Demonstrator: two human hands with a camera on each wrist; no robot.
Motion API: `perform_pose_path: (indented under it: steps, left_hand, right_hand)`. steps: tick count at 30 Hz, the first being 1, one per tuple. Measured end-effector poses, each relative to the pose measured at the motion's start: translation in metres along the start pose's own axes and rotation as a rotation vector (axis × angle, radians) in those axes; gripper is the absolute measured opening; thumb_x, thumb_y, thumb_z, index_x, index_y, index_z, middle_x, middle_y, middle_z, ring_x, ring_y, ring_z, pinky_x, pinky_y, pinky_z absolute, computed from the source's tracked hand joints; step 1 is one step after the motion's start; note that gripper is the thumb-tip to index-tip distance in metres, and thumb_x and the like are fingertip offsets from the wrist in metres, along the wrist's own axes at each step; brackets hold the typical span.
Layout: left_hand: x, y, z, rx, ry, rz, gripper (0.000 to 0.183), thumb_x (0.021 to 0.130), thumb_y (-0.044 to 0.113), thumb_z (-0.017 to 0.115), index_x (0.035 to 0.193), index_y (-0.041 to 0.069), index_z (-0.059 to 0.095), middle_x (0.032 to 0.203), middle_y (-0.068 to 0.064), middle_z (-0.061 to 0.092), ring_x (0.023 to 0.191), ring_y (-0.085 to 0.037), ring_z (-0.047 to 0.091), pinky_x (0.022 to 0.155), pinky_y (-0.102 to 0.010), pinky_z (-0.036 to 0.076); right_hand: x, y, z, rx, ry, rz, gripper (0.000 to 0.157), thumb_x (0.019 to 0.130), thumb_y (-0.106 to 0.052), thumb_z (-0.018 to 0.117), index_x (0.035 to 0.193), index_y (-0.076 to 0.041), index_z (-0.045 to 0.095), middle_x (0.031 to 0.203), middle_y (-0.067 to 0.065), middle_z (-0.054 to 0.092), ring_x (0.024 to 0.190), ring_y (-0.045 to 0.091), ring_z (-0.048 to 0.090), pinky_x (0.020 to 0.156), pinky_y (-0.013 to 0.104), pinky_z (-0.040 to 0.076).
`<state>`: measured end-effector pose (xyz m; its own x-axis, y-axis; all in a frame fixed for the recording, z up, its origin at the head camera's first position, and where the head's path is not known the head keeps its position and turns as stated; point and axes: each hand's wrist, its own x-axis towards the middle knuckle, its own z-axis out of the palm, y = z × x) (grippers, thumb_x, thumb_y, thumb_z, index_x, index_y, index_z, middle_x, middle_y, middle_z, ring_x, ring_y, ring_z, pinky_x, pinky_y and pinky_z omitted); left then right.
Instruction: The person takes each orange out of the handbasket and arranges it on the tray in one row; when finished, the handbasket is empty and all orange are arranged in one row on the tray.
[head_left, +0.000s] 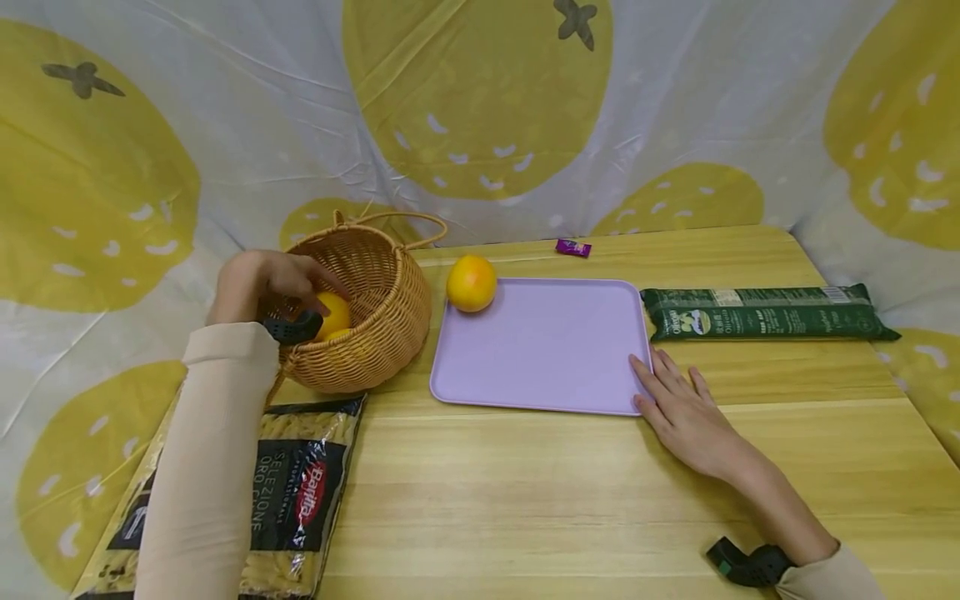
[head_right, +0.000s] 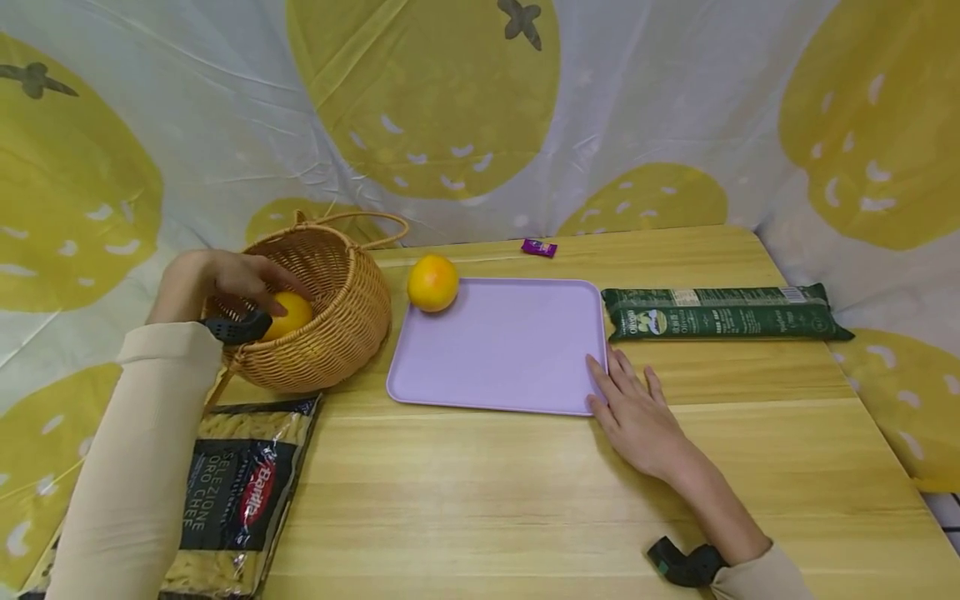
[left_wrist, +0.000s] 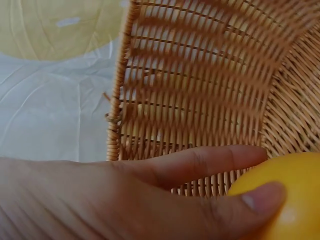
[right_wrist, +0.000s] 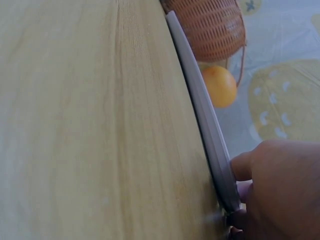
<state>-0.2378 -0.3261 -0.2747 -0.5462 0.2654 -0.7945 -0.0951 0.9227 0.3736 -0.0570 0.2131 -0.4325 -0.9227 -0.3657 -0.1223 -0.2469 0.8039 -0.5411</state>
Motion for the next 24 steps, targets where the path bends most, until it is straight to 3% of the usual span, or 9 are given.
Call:
perform_pose_path:
  steps: [2,5,9,11,13,15,17,19,24]
  left_hand:
    - [0.002,-0.002,0.000,0.000,0.000,0.030,0.059,0.105,0.013,0.060,0.158,0.002,0.038,0.151,-0.034,0.042,0.090,-0.022,0.055,0.074,-0.030,0.050]
    - [0.005,-0.004,-0.001,-0.039,-0.007,0.054,0.060,0.105,0.016,0.060,0.158,0.001,0.037,0.166,-0.033,0.022,0.098,-0.021,0.054,0.079,-0.030,0.051]
    - [0.007,-0.008,0.001,-0.121,-0.013,0.057,0.062,0.106,0.020,0.060,0.160,0.004,0.034,0.161,-0.027,0.033,0.074,-0.012,0.049,0.074,-0.030,0.051]
    - [0.007,-0.009,0.001,-0.131,-0.012,0.062,0.063,0.107,0.022,0.059,0.161,0.004,0.033,0.160,-0.024,0.035,0.086,-0.013,0.057,0.077,-0.031,0.053]
    - [0.008,-0.010,0.001,-0.087,-0.007,0.086,0.063,0.107,0.023,0.058,0.161,0.004,0.033,0.162,-0.026,0.032,0.103,-0.026,0.064,0.087,-0.037,0.055]
    - [0.008,-0.010,0.000,-0.044,-0.008,0.106,0.063,0.107,0.024,0.057,0.161,0.002,0.032,0.166,-0.029,0.024,0.129,-0.043,0.056,0.102,-0.048,0.052]
    - [0.008,-0.011,0.000,-0.007,-0.011,0.117,0.064,0.108,0.024,0.057,0.161,0.001,0.030,0.168,-0.031,0.016,0.148,-0.051,0.034,0.114,-0.056,0.043]
    - [0.008,-0.011,0.000,-0.007,-0.021,0.112,0.065,0.108,0.024,0.057,0.162,0.001,0.029,0.168,-0.032,0.011,0.152,-0.054,0.021,0.118,-0.062,0.036]
    - [0.011,-0.011,0.000,-0.011,-0.013,0.135,0.062,0.107,0.024,0.058,0.160,0.003,0.034,0.169,-0.030,0.014,0.152,-0.050,0.026,0.114,-0.054,0.042]
  right_hand:
    - [0.000,0.000,0.000,-0.001,-0.001,0.002,0.062,0.113,-0.037,0.038,0.166,-0.008,0.021,0.171,0.028,0.008,0.159,0.048,0.006,0.123,0.070,-0.001]
    - [0.000,0.000,0.000,-0.002,-0.002,0.004,0.062,0.113,-0.037,0.038,0.166,-0.009,0.021,0.171,0.027,0.008,0.159,0.048,0.006,0.123,0.069,-0.001]
    - [-0.001,-0.001,-0.001,-0.009,-0.001,-0.003,0.063,0.113,-0.037,0.039,0.166,-0.010,0.020,0.172,0.027,0.008,0.159,0.047,0.007,0.123,0.070,0.000]
    - [-0.001,-0.001,-0.001,-0.012,0.001,-0.007,0.063,0.113,-0.037,0.039,0.166,-0.010,0.019,0.172,0.026,0.008,0.159,0.047,0.007,0.123,0.070,0.000]
    - [-0.001,-0.001,0.000,-0.013,0.004,-0.009,0.063,0.113,-0.037,0.038,0.166,-0.010,0.019,0.172,0.026,0.008,0.159,0.047,0.007,0.123,0.070,0.000]
    - [-0.002,-0.001,0.000,-0.012,0.003,-0.009,0.063,0.113,-0.037,0.038,0.166,-0.011,0.019,0.172,0.026,0.008,0.159,0.047,0.006,0.123,0.070,0.000]
    - [-0.002,-0.002,0.001,-0.009,0.002,-0.009,0.063,0.113,-0.037,0.038,0.166,-0.011,0.019,0.172,0.026,0.007,0.160,0.047,0.006,0.123,0.070,-0.001]
    - [-0.002,-0.002,0.002,-0.005,0.001,-0.010,0.063,0.113,-0.038,0.037,0.167,-0.011,0.018,0.172,0.026,0.007,0.160,0.046,0.005,0.123,0.069,-0.002]
    - [-0.003,-0.001,0.003,-0.004,0.001,-0.009,0.063,0.113,-0.039,0.035,0.167,-0.011,0.016,0.172,0.025,0.005,0.160,0.046,0.004,0.124,0.068,-0.004]
